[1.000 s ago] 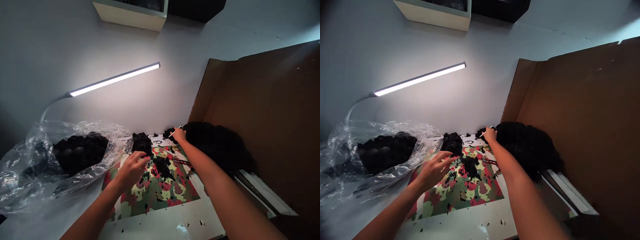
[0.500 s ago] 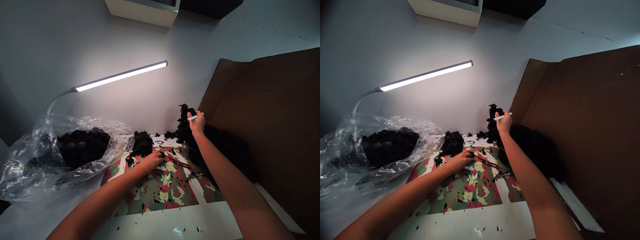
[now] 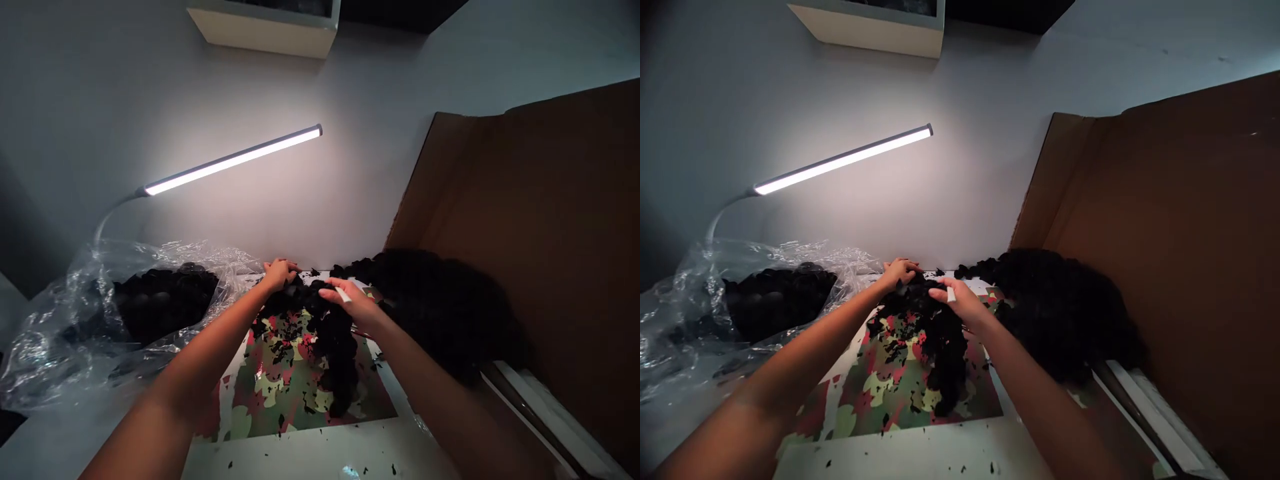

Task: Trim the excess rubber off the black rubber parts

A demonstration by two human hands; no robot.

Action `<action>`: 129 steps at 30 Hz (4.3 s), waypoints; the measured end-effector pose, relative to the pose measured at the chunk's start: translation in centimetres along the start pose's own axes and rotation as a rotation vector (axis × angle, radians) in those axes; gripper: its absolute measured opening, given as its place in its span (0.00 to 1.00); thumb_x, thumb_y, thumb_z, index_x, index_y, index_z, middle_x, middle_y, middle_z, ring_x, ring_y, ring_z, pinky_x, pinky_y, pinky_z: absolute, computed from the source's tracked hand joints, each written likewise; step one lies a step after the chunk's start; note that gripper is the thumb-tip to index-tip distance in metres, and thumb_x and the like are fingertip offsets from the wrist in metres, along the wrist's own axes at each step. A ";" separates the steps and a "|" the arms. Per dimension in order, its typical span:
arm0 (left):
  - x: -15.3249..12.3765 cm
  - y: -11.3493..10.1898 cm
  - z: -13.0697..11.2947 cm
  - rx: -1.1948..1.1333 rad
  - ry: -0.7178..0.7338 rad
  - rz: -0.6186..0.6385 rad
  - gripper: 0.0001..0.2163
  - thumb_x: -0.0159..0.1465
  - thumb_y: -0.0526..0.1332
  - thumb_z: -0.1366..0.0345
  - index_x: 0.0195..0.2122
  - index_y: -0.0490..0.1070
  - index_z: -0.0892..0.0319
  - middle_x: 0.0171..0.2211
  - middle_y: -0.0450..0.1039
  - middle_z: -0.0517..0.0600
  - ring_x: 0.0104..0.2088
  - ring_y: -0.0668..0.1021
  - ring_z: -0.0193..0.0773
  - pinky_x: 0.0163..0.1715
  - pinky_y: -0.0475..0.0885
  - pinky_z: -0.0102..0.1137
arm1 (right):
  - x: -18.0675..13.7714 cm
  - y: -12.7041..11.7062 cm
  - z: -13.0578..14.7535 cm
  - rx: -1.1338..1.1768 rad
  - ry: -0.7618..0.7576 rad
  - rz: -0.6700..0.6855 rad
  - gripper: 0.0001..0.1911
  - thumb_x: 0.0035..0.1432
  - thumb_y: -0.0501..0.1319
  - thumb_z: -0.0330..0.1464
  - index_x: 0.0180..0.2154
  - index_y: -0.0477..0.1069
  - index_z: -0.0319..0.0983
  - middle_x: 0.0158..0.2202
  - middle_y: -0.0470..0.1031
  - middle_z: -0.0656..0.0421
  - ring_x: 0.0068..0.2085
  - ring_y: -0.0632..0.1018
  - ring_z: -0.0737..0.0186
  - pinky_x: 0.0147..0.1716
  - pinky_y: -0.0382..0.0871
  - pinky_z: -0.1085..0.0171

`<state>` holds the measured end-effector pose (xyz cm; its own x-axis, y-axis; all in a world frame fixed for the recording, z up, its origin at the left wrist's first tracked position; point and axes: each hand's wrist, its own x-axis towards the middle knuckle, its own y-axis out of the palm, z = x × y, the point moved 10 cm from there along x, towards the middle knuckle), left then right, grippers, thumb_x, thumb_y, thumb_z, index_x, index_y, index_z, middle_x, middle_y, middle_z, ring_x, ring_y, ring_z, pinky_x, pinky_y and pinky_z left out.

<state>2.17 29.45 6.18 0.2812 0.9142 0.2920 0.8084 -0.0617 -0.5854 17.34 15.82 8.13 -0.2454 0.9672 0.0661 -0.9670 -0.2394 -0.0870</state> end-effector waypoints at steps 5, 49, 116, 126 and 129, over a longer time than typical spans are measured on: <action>-5.0 1.3 -1.1 -0.218 -0.097 0.097 0.17 0.67 0.57 0.55 0.45 0.80 0.60 0.45 0.80 0.56 0.50 0.77 0.51 0.50 0.71 0.41 | 0.2 2.9 -4.4 0.090 0.043 0.081 0.23 0.48 0.72 0.48 0.40 0.72 0.41 0.31 0.76 0.61 0.33 0.77 0.59 0.31 0.69 0.64; -17.4 0.5 -1.1 -0.646 -0.205 -0.135 0.21 0.46 0.77 0.62 0.38 0.74 0.59 0.37 0.80 0.50 0.39 0.80 0.43 0.41 0.73 0.33 | -6.6 5.7 -0.1 -0.436 -0.392 -0.187 0.08 0.64 0.59 0.33 0.30 0.68 0.43 0.43 0.79 0.58 0.40 0.79 0.56 0.38 0.71 0.59; -17.8 -1.5 -6.4 -0.041 0.131 -0.156 0.14 0.57 0.66 0.77 0.42 0.79 0.55 0.40 0.81 0.50 0.40 0.81 0.42 0.40 0.73 0.33 | -3.7 7.6 -1.6 -0.759 -0.476 -0.003 0.19 0.64 0.54 0.22 0.54 0.69 0.41 0.51 0.78 0.54 0.52 0.75 0.53 0.50 0.58 0.54; -17.6 -1.6 -5.9 0.093 0.137 -0.190 0.08 0.58 0.66 0.77 0.34 0.78 0.56 0.30 0.79 0.45 0.31 0.79 0.37 0.32 0.70 0.29 | -4.0 8.1 -0.6 -0.975 -0.575 -0.017 0.06 0.68 0.58 0.30 0.38 0.72 0.39 0.35 0.78 0.58 0.37 0.71 0.57 0.40 0.54 0.59; -17.7 -1.2 -6.2 0.138 0.203 -0.172 0.08 0.57 0.65 0.78 0.32 0.78 0.57 0.30 0.78 0.46 0.32 0.78 0.37 0.34 0.70 0.30 | -4.3 8.6 -0.5 -1.126 -0.648 -0.024 0.09 0.68 0.56 0.29 0.33 0.70 0.39 0.31 0.75 0.58 0.35 0.69 0.57 0.38 0.52 0.59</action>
<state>-0.50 10.86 6.41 0.2547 0.8069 0.5329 0.7791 0.1552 -0.6074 10.10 9.65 6.60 -0.5231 0.6775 0.5170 -0.4604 0.2858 -0.8404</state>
